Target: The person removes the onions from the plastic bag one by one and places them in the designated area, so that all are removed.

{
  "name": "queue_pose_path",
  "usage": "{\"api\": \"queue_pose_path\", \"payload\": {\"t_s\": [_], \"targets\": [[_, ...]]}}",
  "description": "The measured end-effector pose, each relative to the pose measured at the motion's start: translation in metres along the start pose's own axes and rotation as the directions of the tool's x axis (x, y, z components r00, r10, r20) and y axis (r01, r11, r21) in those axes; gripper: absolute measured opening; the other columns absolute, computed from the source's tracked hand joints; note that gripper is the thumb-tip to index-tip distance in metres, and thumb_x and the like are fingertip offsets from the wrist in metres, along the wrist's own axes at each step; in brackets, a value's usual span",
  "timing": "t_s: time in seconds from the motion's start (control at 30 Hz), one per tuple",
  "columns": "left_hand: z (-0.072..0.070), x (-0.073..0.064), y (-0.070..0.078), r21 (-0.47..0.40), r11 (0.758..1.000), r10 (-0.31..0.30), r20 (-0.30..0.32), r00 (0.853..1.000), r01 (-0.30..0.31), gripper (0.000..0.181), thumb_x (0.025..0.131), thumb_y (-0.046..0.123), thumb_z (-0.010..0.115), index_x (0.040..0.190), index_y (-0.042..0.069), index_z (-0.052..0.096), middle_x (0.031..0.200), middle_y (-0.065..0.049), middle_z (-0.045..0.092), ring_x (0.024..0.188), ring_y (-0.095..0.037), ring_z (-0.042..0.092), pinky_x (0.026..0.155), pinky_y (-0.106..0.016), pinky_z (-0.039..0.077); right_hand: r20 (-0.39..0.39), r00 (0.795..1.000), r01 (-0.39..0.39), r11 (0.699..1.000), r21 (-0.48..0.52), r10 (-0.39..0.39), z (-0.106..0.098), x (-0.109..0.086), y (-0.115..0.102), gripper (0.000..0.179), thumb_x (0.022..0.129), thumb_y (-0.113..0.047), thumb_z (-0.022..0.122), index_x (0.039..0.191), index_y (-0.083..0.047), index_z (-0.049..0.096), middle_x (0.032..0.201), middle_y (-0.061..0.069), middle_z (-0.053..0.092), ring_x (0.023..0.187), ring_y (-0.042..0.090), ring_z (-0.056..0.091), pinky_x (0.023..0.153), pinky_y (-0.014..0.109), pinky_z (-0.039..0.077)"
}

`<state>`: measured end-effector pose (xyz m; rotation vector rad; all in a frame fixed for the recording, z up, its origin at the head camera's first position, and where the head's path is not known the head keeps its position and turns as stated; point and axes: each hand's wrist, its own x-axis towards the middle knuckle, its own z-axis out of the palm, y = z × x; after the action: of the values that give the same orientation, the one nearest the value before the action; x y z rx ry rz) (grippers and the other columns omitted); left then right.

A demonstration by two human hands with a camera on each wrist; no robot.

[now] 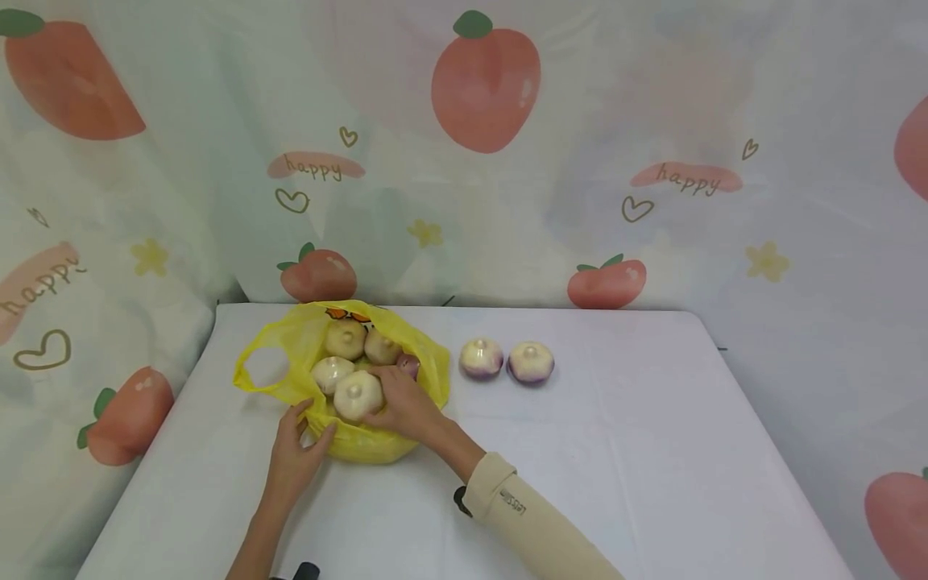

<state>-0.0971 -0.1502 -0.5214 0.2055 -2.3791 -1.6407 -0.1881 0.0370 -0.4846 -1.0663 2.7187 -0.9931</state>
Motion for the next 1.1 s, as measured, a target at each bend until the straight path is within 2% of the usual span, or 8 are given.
{"api": "queue_pose_path", "payload": {"t_s": [0.17,0.37,0.67,0.8,0.97,1.1], "targets": [[0.000,0.000,0.000,0.000,1.000,-0.012,0.004,1.000,0.012,0.056,0.087,0.010,0.068,0.132,-0.004,0.039,0.138,-0.024,0.031,0.128,-0.035,0.034,0.090,-0.048,0.046,-0.004,1.000,0.004,0.999,-0.045,-0.004,-0.003,-0.002,-0.003,0.072,0.077,-0.037,0.077,0.132,-0.002,0.045,0.125,0.007,0.053,0.117,0.020,0.047,0.101,0.032,0.038],[0.000,0.000,-0.001,-0.008,1.000,-0.012,0.011,1.000,0.012,0.056,0.087,0.009,0.067,0.132,-0.006,0.038,0.139,-0.025,0.029,0.128,-0.037,0.033,0.091,-0.049,0.046,-0.020,1.000,-0.018,0.999,-0.029,0.018,-0.008,-0.008,-0.003,0.073,0.078,-0.037,0.075,0.135,-0.004,0.043,0.129,0.007,0.050,0.122,0.022,0.043,0.103,0.035,0.036],[0.000,-0.001,0.000,-0.010,1.000,-0.004,0.006,1.000,0.004,0.054,0.087,0.008,0.067,0.131,-0.007,0.039,0.137,-0.025,0.032,0.128,-0.037,0.033,0.094,-0.049,0.043,-0.160,0.987,0.021,0.999,0.036,-0.015,-0.014,-0.016,0.006,0.069,0.079,-0.038,0.075,0.135,-0.008,0.047,0.128,0.007,0.049,0.119,0.019,0.043,0.099,0.034,0.040],[0.000,-0.001,0.000,-0.003,1.000,-0.001,0.001,1.000,0.001,0.054,0.086,0.007,0.067,0.131,-0.007,0.040,0.136,-0.026,0.032,0.127,-0.036,0.034,0.095,-0.049,0.042,-0.186,0.982,0.002,0.997,0.077,0.013,-0.021,-0.020,0.006,0.069,0.080,-0.037,0.074,0.137,-0.011,0.045,0.129,0.007,0.049,0.118,0.018,0.044,0.097,0.036,0.042],[0.000,-0.001,0.000,0.010,1.000,0.004,-0.006,1.000,-0.004,0.055,0.085,0.007,0.068,0.130,-0.008,0.040,0.136,-0.026,0.033,0.127,-0.036,0.034,0.099,-0.048,0.039,-0.242,0.970,0.013,0.992,0.129,0.019,-0.032,-0.024,0.009,0.068,0.080,-0.029,0.075,0.137,-0.011,0.044,0.123,0.008,0.048,0.104,0.018,0.046,0.084,0.036,0.048],[-0.001,-0.001,0.001,0.006,1.000,-0.004,-0.005,1.000,0.004,0.055,0.085,0.006,0.068,0.131,-0.008,0.040,0.137,-0.025,0.032,0.128,-0.035,0.034,0.100,-0.048,0.038,-0.287,0.958,0.050,0.983,0.178,0.003,-0.039,-0.025,0.012,0.067,0.079,-0.026,0.076,0.136,-0.011,0.045,0.121,0.009,0.048,0.102,0.018,0.046,0.080,0.039,0.051]]}}
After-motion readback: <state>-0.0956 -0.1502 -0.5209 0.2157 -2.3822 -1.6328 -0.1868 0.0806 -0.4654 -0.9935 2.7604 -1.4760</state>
